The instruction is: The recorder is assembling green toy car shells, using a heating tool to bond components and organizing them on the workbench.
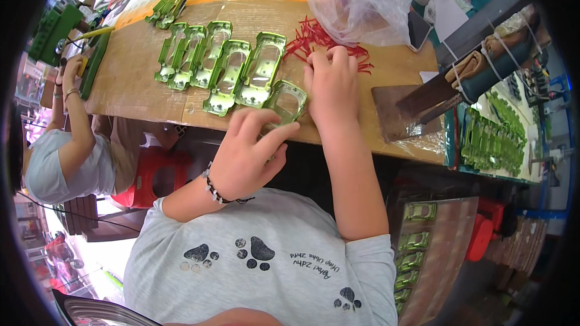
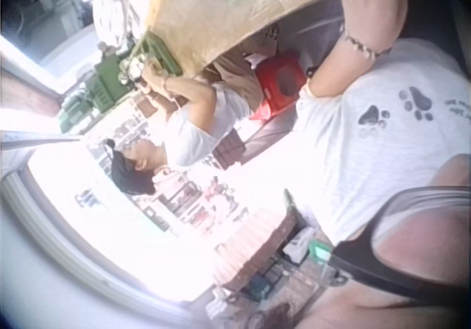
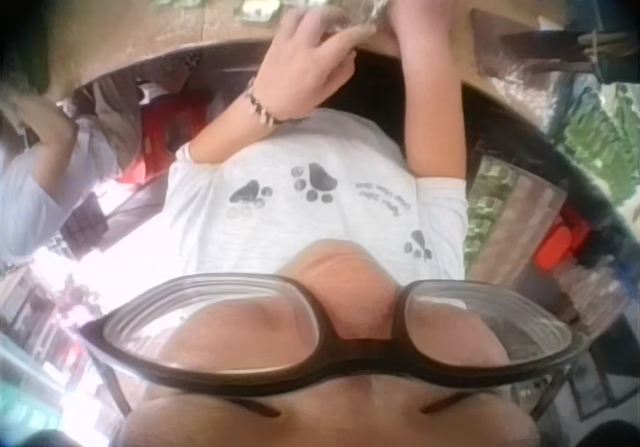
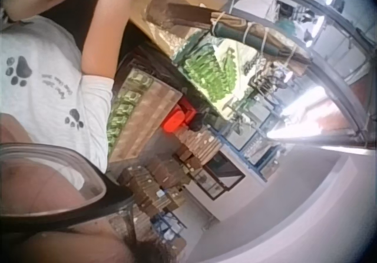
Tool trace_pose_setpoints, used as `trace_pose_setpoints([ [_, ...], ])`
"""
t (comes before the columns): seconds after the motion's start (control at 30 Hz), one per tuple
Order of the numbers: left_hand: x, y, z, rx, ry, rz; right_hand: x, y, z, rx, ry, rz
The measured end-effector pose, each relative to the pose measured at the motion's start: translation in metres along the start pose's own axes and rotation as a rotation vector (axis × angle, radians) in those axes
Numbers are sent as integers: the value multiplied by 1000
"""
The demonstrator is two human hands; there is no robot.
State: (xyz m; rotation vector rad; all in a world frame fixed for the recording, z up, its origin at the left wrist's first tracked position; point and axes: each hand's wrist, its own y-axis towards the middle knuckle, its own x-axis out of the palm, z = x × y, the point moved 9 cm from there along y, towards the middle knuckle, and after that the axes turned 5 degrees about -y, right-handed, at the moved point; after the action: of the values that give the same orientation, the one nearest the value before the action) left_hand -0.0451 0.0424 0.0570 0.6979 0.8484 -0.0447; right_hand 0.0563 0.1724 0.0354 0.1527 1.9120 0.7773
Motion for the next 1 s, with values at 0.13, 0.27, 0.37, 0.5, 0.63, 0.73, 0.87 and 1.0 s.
trace_pose_setpoints([
  [0.13, -6, -12, -11, -157, -329, 19, 3, -3, 11, 18, -13, 30],
  [0.27, 14, -33, -30, -543, -1564, 74, 0, -5, 14, 68, 21, 33],
  [0.37, 23, -46, -31, -762, -1854, -70, 2, -5, 12, 48, 17, 6],
  [0.5, 42, -55, -15, -867, -2077, -261, 4, -2, 11, 37, -23, -25],
  [0.63, 45, -57, -7, -760, -2274, -324, 5, -3, 8, -5, -87, -2],
  [0.73, 47, -58, -5, -763, -2301, -303, -4, -2, 12, 37, -128, 74],
  [0.87, 43, -57, -6, -627, -2177, -312, -29, -8, 12, 58, 62, 181],
  [1.0, 31, -57, -18, -566, -1607, -248, -43, -56, -18, 276, 1082, -84],
])
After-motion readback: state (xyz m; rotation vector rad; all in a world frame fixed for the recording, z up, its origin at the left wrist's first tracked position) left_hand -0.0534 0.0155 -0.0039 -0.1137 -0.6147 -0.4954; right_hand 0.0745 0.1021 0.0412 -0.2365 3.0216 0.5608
